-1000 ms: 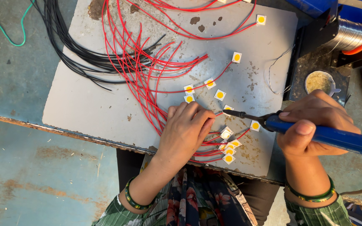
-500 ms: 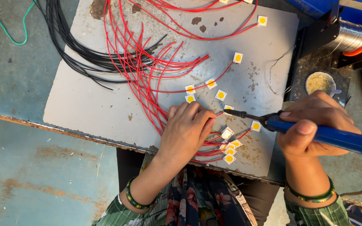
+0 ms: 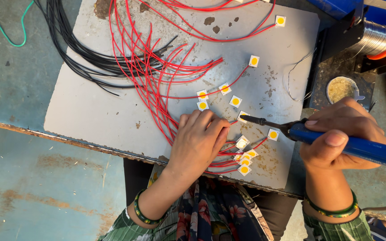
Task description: The person uses a soldering iron to attach red wires to small square LED modules on a workbench. They repeatedly position each wire, apply the soldering iron, and move to the next LED, continuing the process across multiple units.
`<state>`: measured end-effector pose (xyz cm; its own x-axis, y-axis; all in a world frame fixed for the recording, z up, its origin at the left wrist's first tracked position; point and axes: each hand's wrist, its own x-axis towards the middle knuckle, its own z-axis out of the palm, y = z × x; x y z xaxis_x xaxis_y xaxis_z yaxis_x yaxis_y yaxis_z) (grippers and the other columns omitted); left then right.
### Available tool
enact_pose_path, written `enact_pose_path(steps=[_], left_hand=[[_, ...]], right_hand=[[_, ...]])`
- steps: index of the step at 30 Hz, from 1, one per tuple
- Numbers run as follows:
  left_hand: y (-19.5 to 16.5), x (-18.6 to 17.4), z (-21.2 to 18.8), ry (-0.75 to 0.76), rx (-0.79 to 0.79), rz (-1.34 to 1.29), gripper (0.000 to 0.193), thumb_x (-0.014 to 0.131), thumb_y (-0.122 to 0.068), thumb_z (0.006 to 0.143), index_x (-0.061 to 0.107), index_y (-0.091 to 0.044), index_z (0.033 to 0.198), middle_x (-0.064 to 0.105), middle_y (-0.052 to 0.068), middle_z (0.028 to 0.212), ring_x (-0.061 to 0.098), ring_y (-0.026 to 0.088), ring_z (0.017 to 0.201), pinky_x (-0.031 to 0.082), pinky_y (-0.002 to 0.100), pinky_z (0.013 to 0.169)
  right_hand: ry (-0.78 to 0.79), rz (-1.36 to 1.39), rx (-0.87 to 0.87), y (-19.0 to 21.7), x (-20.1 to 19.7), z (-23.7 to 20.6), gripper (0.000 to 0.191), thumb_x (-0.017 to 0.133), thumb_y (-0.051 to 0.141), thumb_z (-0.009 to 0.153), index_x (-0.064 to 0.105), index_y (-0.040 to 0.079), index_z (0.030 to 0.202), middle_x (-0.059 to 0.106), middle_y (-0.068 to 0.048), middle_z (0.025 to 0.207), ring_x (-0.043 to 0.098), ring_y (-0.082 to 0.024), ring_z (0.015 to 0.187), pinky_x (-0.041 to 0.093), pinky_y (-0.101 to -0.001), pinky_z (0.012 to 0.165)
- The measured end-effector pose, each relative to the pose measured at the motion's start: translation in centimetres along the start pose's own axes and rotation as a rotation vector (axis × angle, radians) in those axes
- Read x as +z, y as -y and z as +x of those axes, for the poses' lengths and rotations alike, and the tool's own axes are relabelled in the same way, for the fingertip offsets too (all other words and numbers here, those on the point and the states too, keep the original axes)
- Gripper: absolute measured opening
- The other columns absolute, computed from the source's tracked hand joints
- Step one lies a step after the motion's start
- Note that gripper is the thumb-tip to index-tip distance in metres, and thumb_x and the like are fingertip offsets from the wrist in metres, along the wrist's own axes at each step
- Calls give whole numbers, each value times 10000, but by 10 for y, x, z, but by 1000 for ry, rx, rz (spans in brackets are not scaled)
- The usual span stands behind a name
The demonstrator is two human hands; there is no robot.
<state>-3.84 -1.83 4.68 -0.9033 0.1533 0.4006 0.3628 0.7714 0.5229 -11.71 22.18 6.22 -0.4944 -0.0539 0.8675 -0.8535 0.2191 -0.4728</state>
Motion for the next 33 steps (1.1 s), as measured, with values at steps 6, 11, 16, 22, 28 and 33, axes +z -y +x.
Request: enact_pose_path(steps=[6, 11, 16, 22, 28, 33], left_hand=[[1, 1, 2, -10, -28, -21, 148, 731, -157, 944, 650, -120, 1062, 534, 49, 924, 562, 254, 919, 401, 418, 839], [1, 1, 4, -7, -24, 0, 145, 721, -154, 954, 645, -119, 1072, 527, 52, 942, 557, 256, 936, 405, 424, 850], [1, 1, 5, 22, -36, 16, 146, 717, -136, 941, 642, -117, 1065, 527, 47, 950, 556, 253, 946, 405, 423, 846], [2, 1, 5, 21, -37, 20, 144, 715, -135, 943, 641, -112, 1064, 526, 48, 950, 554, 253, 945, 408, 424, 852], [2, 1, 5, 22, -33, 28, 144, 713, -141, 946, 646, -116, 1071, 525, 48, 951, 552, 252, 941, 409, 422, 847], [1, 0, 5, 21, -35, 11, 153, 714, -141, 942, 643, -117, 1075, 522, 45, 954, 553, 246, 944, 409, 418, 848]], right_hand=[[-30, 4, 16, -1, 1, -3, 436, 636, 330, 1099, 517, -20, 868, 588, -111, 667, 593, -209, 521, 467, -276, 504], [-50, 1, -3, -3, 7, -2, 432, 637, 319, 1099, 509, -22, 867, 589, -112, 658, 604, -215, 519, 472, -287, 504], [-9, -32, 22, 2, 8, 0, 449, 638, 333, 1113, 498, -11, 860, 589, -108, 654, 623, -218, 526, 483, -283, 505], [8, -28, 30, 2, 9, 1, 458, 635, 340, 1117, 496, -10, 857, 597, -122, 667, 622, -219, 524, 490, -286, 510], [9, -26, 28, 3, 9, 0, 457, 638, 337, 1116, 492, -9, 856, 598, -122, 669, 622, -216, 526, 499, -289, 509], [-15, -29, -1, 2, 9, 1, 447, 635, 322, 1108, 498, -17, 850, 594, -107, 650, 615, -212, 513, 489, -282, 489]])
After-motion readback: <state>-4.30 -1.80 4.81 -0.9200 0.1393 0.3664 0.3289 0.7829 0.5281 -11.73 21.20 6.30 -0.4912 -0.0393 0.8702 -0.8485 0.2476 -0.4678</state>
